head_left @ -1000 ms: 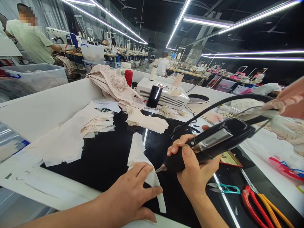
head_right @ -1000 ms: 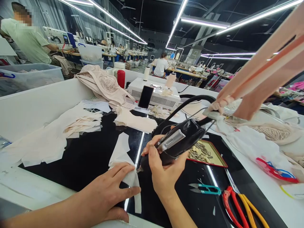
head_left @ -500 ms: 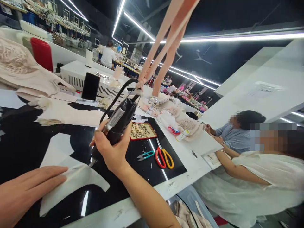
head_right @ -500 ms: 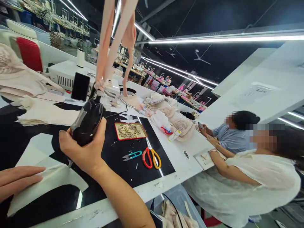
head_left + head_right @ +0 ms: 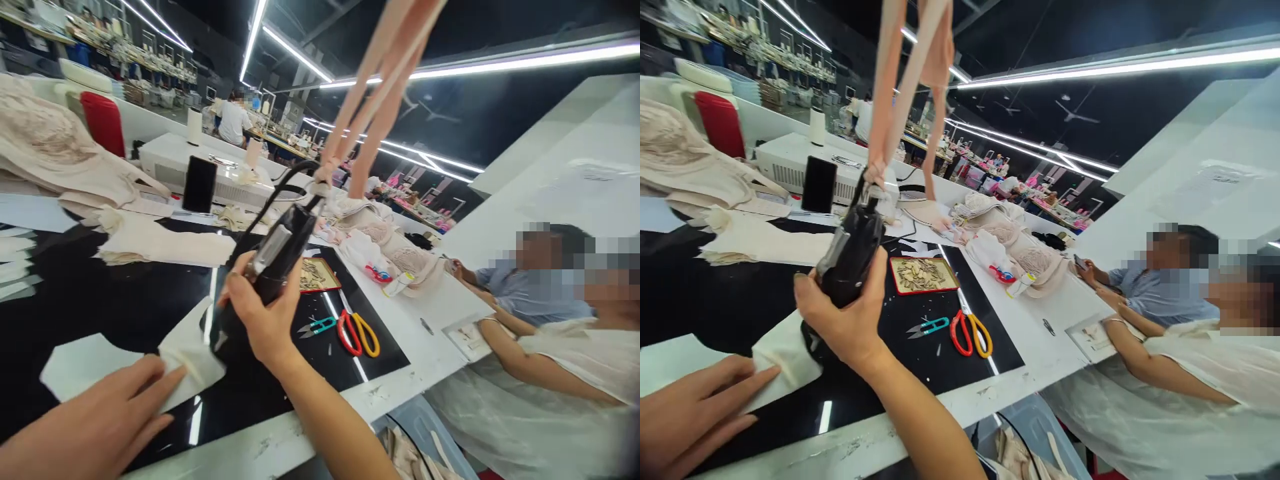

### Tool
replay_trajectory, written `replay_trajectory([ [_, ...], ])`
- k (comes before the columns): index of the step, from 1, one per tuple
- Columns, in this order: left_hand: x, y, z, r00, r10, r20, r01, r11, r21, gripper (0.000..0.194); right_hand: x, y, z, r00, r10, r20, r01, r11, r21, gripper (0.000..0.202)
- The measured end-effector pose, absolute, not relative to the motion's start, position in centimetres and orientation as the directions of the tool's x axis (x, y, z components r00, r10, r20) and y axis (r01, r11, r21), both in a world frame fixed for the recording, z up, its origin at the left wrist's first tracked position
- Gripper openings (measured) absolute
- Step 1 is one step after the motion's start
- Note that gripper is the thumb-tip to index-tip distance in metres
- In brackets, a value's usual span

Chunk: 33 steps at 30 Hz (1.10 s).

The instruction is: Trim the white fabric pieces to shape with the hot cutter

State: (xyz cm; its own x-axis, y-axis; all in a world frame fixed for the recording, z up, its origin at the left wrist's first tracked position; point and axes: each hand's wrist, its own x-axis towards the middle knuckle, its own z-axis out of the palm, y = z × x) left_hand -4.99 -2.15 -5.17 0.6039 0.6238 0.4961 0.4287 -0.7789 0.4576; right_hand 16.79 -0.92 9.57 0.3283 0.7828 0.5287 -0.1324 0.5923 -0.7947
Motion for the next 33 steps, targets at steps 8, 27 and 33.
replay_trajectory([
  [8, -1.7, -6.2, 4.5, 0.704, 0.71, -0.006, 0.657, -0.648, 0.385, 0.02, 19.1, -4.0, 9.0, 0.347, 0.75, 0.563, -0.149, 0.637, -0.757, 0.04],
  [27, 2.2, -4.6, 3.4, 0.897, 0.12, 0.426, 0.159, -0.986, -0.058, 0.014, 20.2, -7.0, 8.7, 0.358, 0.722, 0.593, -0.131, 0.667, -0.733, 0.051],
  [33, 1.8, -4.0, 2.5, 0.915, 0.138, 0.378, 0.181, -0.98, -0.081, 0.019, 19.9, -7.0, 8.4, 0.357, 0.71, 0.608, -0.105, 0.677, -0.729, 0.05],
])
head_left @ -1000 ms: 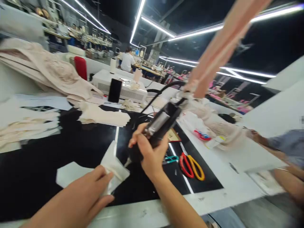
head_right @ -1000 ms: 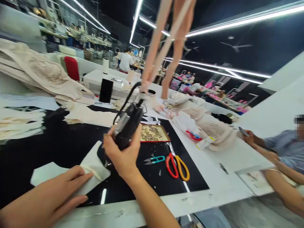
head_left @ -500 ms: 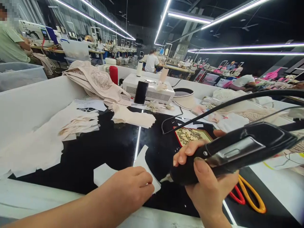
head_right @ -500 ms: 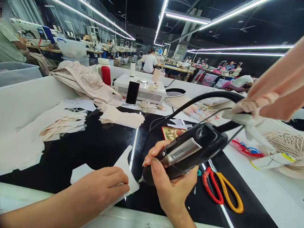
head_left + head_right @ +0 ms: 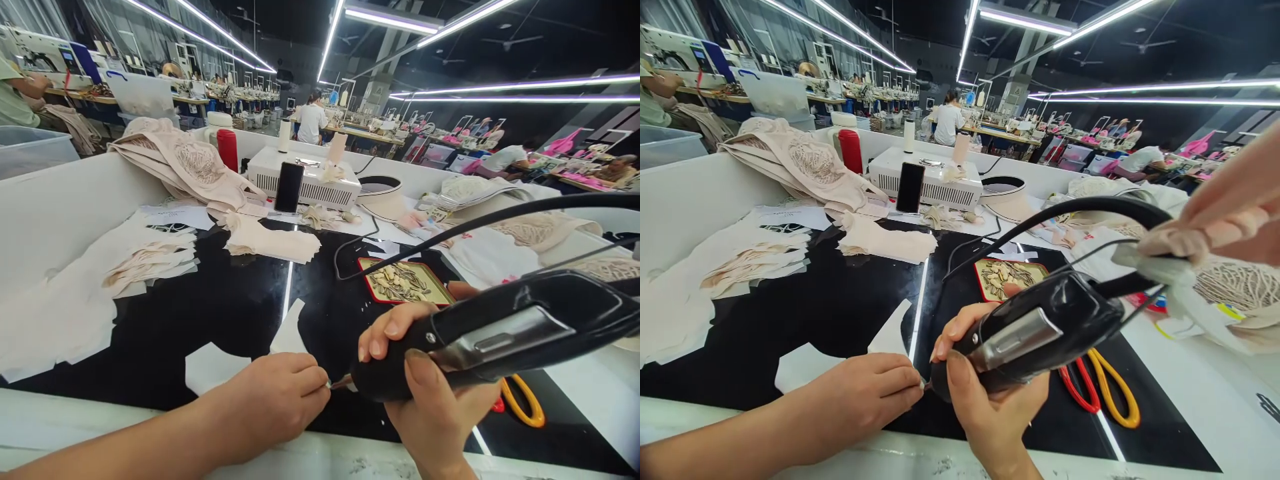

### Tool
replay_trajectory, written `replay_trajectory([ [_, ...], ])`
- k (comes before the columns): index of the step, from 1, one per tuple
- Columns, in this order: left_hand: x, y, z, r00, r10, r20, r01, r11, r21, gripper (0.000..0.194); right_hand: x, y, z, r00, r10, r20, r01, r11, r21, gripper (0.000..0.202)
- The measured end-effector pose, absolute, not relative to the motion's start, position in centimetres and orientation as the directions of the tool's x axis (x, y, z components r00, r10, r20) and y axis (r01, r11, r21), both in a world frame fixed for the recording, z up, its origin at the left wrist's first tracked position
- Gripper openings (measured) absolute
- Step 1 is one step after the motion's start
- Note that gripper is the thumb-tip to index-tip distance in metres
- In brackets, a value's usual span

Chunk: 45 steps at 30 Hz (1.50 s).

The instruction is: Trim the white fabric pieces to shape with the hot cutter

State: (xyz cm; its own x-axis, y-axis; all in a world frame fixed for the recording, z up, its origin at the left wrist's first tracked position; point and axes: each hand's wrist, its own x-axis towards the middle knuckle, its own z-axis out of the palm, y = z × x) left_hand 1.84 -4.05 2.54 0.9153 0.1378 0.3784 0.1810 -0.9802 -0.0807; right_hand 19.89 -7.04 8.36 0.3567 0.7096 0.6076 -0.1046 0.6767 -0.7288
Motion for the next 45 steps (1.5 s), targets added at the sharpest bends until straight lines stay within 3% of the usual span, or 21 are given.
replay_trajectory([
  [21, 1.2, -4.5, 2.5, 0.861, 0.216, 0.46, 0.257, -0.966, -0.027, 0.013, 19.8, -6.8, 8.4, 0.342, 0.697, 0.63, -0.141, 0.701, -0.699, 0.049],
  [29, 0.6, -4.8, 1.6, 0.861, 0.292, 0.417, 0.307, -0.951, 0.031, 0.026, 19.6, -7.1, 8.5, 0.364, 0.696, 0.619, -0.119, 0.694, -0.71, 0.051],
  [45, 0.6, -5.5, 0.7, 0.811, 0.375, 0.449, 0.395, -0.917, 0.052, 0.027, 19.4, -7.4, 8.9, 0.356, 0.705, 0.613, -0.123, 0.686, -0.717, 0.047],
])
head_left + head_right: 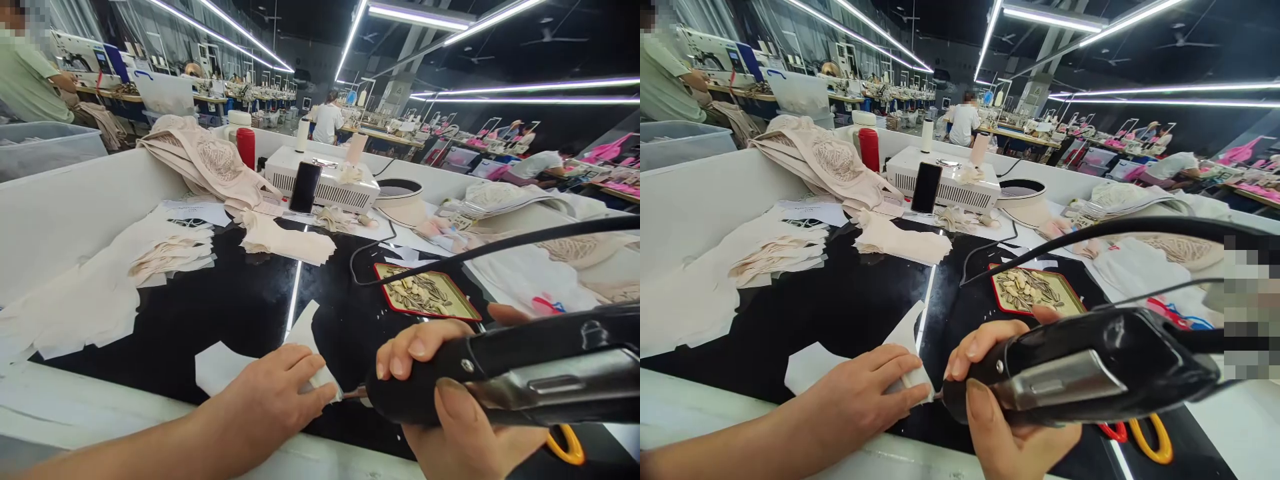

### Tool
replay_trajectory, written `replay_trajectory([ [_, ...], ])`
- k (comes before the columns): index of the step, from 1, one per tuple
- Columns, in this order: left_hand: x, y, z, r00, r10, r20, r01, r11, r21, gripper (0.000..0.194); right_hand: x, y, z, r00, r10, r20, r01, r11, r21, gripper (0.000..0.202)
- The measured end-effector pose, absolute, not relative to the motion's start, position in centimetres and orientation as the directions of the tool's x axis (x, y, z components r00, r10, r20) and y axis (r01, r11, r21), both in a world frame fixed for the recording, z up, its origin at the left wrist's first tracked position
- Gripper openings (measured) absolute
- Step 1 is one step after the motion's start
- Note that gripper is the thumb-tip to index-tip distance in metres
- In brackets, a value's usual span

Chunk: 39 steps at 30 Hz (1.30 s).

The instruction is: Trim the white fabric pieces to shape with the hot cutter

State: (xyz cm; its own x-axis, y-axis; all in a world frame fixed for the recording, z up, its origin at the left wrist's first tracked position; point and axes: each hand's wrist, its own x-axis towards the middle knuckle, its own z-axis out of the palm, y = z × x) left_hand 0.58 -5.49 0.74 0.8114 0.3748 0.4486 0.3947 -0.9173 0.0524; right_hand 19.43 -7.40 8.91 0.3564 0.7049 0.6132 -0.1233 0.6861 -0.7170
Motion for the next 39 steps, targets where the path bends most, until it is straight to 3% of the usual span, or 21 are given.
replay_trajectory([
  [16, 0.5, -5.1, 1.3, 0.768, 0.376, 0.517, 0.371, -0.921, 0.119, 0.023, 18.9, -5.1, 8.6, 0.363, 0.719, 0.592, -0.123, 0.667, -0.735, 0.05],
  [22, 0.2, -5.0, 1.4, 0.784, 0.369, 0.499, 0.361, -0.925, 0.117, 0.025, 18.5, -4.9, 8.2, 0.359, 0.712, 0.603, -0.135, 0.679, -0.722, 0.028],
  [29, -0.2, -4.9, 1.7, 0.821, 0.363, 0.441, 0.376, -0.925, 0.061, 0.025, 18.5, -5.1, 8.3, 0.361, 0.708, 0.608, -0.08, 0.673, -0.736, 0.028],
  [34, -0.3, -4.6, 1.8, 0.787, 0.334, 0.518, 0.41, -0.911, -0.035, 0.035, 18.3, -5.1, 8.3, 0.367, 0.714, 0.596, -0.118, 0.671, -0.732, 0.033],
  [39, -0.4, -4.3, 2.5, 0.797, 0.337, 0.502, 0.4, -0.916, -0.02, 0.029, 18.3, -5.2, 8.2, 0.36, 0.718, 0.596, -0.154, 0.676, -0.721, 0.038],
])
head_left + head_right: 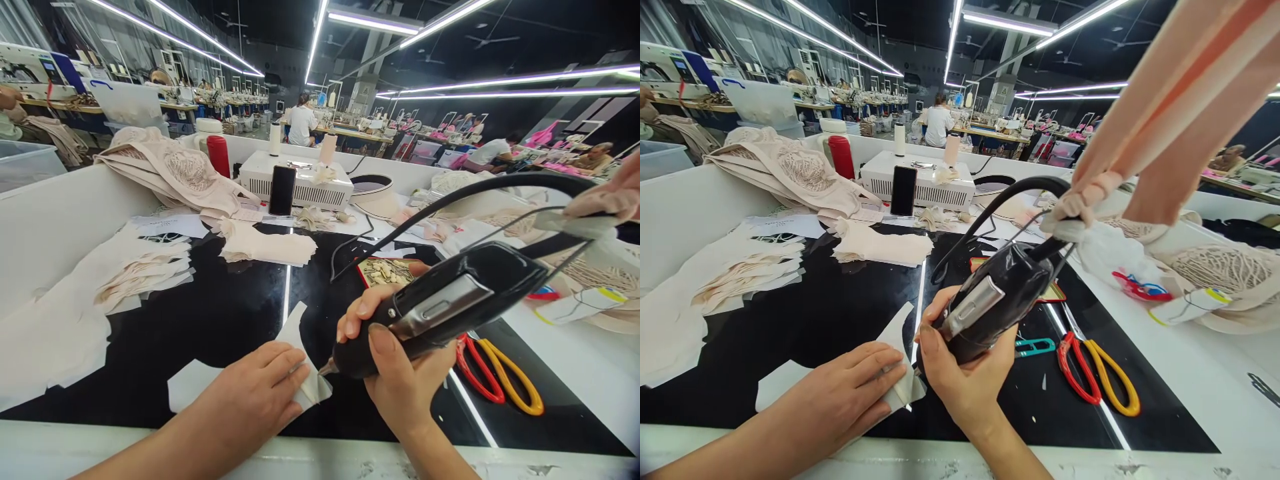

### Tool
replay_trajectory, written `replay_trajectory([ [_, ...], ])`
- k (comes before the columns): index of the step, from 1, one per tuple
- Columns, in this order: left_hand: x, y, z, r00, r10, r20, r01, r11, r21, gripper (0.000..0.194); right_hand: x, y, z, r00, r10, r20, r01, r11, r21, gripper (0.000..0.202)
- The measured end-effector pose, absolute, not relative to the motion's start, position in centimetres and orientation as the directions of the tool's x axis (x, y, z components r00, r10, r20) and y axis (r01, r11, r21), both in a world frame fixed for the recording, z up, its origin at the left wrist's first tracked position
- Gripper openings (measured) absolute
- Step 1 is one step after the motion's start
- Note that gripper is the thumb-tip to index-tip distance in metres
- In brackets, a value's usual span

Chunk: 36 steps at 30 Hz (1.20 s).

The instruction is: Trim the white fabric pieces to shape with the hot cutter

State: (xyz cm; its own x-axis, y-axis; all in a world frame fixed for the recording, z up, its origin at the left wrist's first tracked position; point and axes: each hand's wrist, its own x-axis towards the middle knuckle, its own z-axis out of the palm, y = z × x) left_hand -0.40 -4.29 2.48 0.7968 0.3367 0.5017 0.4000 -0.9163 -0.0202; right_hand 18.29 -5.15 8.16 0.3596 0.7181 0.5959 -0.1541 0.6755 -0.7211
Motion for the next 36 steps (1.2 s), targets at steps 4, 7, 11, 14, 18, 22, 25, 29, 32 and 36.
replay_trajectory([
  [4, -0.5, -4.09, 2.44, 0.799, 0.341, 0.496, 0.404, -0.914, -0.023, 0.032, 18.32, -5.11, 8.12, 0.357, 0.714, 0.603, -0.14, 0.679, -0.721, 0.036],
  [7, -0.56, -4.0, 2.09, 0.798, 0.322, 0.509, 0.411, -0.909, -0.07, 0.038, 18.35, -5.13, 8.15, 0.345, 0.714, 0.609, -0.117, 0.677, -0.727, 0.026],
  [11, -0.53, -4.02, 1.98, 0.806, 0.318, 0.499, 0.421, -0.9, -0.108, 0.039, 18.33, -5.17, 8.18, 0.339, 0.716, 0.611, -0.113, 0.675, -0.729, 0.024],
  [14, -0.46, -4.16, 2.24, 0.806, 0.353, 0.476, 0.447, -0.889, -0.098, 0.037, 18.31, -5.15, 8.13, 0.341, 0.721, 0.603, -0.126, 0.671, -0.73, 0.027],
  [18, -0.51, -4.4, 2.41, 0.81, 0.378, 0.449, 0.45, -0.891, -0.061, 0.031, 18.38, -5.12, 8.1, 0.328, 0.731, 0.598, -0.13, 0.662, -0.738, 0.023],
  [22, -0.56, -4.5, 1.93, 0.817, 0.388, 0.426, 0.441, -0.897, -0.03, 0.045, 18.51, -5.23, 8.09, 0.324, 0.726, 0.607, -0.128, 0.669, -0.732, 0.021],
  [25, -0.44, -4.46, 1.6, 0.82, 0.395, 0.414, 0.442, -0.897, -0.02, 0.057, 18.57, -5.33, 8.01, 0.331, 0.721, 0.609, -0.118, 0.672, -0.731, 0.021],
  [29, -0.26, -4.45, 1.69, 0.822, 0.395, 0.411, 0.438, -0.899, -0.011, 0.063, 18.57, -5.32, 7.93, 0.329, 0.733, 0.595, -0.116, 0.657, -0.745, 0.017],
  [32, -0.26, -4.45, 1.92, 0.822, 0.396, 0.409, 0.434, -0.901, 0.0, 0.065, 18.55, -5.08, 7.94, 0.335, 0.737, 0.586, -0.142, 0.655, -0.742, 0.025],
  [36, -0.34, -4.45, 2.12, 0.814, 0.409, 0.412, 0.436, -0.9, 0.031, 0.061, 18.47, -4.54, 8.0, 0.363, 0.722, 0.589, -0.175, 0.674, -0.718, 0.046],
])
